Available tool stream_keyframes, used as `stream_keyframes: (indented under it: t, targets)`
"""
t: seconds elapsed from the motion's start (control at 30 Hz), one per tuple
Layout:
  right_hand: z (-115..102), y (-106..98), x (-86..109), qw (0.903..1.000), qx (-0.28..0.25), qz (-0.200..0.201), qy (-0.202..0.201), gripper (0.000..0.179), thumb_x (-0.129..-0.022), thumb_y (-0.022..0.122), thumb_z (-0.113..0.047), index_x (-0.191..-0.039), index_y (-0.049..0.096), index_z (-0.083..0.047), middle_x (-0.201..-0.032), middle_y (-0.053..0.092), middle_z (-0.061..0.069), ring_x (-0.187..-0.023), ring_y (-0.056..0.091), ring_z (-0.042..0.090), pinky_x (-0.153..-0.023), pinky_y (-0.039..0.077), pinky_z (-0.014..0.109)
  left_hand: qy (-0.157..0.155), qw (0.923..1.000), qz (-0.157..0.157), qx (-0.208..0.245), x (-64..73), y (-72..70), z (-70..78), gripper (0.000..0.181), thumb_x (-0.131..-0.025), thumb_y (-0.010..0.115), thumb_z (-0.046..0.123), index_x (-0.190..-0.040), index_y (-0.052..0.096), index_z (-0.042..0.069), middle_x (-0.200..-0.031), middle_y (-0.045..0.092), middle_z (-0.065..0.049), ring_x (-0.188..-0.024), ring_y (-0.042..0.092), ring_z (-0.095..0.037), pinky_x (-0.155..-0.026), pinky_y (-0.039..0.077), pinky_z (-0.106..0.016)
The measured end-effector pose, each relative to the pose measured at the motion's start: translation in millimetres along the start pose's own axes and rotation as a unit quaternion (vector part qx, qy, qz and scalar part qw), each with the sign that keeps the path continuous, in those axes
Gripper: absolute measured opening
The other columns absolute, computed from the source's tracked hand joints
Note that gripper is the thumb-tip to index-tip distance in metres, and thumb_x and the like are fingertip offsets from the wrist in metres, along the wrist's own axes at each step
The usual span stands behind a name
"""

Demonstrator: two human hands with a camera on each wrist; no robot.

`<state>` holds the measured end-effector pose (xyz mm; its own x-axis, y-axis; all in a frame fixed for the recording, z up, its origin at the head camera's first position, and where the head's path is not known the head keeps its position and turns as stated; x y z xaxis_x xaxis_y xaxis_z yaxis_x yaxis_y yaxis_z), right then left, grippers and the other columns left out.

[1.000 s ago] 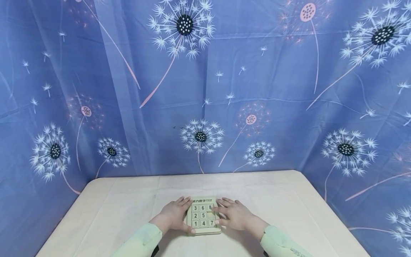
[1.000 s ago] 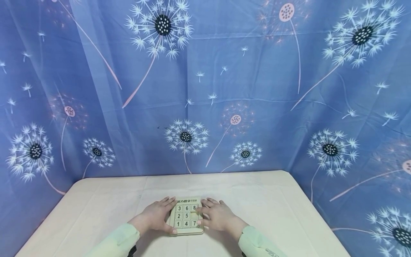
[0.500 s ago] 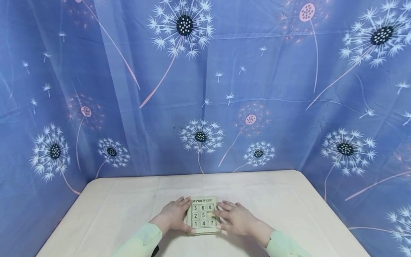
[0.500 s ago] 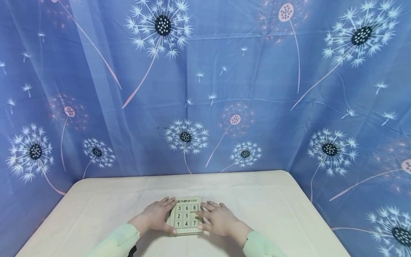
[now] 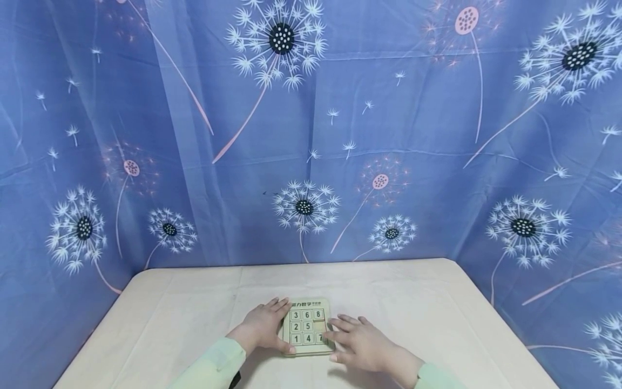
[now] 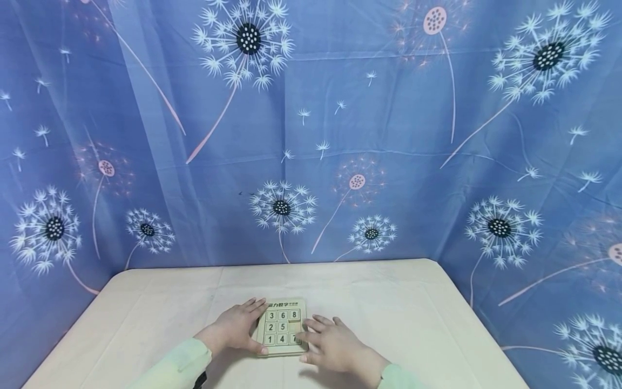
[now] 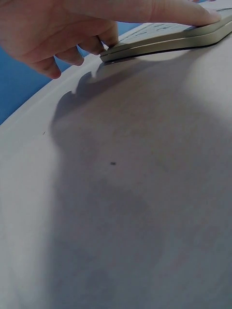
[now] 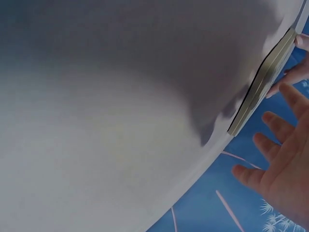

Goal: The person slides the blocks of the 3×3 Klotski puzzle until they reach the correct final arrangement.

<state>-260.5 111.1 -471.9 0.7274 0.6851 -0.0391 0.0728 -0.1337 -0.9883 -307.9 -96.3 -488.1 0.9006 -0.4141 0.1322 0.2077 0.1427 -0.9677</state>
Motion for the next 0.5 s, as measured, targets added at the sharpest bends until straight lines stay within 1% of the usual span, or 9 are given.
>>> stream_keyframes:
  t: [0.23, 0.5]
  targets:
    - [-3.8, 1.7, 5.7, 0.9999, 0.011, -0.002, -0.005, 0.054, -0.098, 0.055, -0.062, -0.140, 0.062, -0.030, -0.151, 0.059, 0.006, -0.141, 0.054, 0.038, -0.105, 0.048, 0.072, -0.001, 1.0000, 0.001, -0.005, -0.6, 0.3, -0.5, 0.114, -0.067, 0.085, 0.068, -0.153, 0.046, 0.006, -0.163, 0.044, -0.009, -0.153, 0.039, -0.035, -0.123, 0.038, -0.055]
    - [-3.7, 6.1, 6.6, 0.9998, 0.021, 0.001, -0.007, 0.056, -0.096, 0.054, -0.065, -0.139, 0.063, -0.031, -0.152, 0.058, 0.006, -0.141, 0.054, 0.037, -0.105, 0.048, 0.072, -0.002, 1.0000, 0.000, -0.004, -0.8, 0.3, -0.7, 0.114, -0.067, 0.085, 0.068, -0.153, 0.046, 0.006, -0.163, 0.044, -0.009, -0.153, 0.039, -0.035, -0.123, 0.038, -0.055]
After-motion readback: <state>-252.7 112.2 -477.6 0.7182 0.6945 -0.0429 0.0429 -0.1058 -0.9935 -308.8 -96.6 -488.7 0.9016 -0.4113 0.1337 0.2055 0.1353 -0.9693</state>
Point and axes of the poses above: each hand's wrist, its own x-axis away from the middle knuckle, its own y-axis out of the palm, z = x × y, the point moved 7 cm from there along -x, towards the middle knuckle
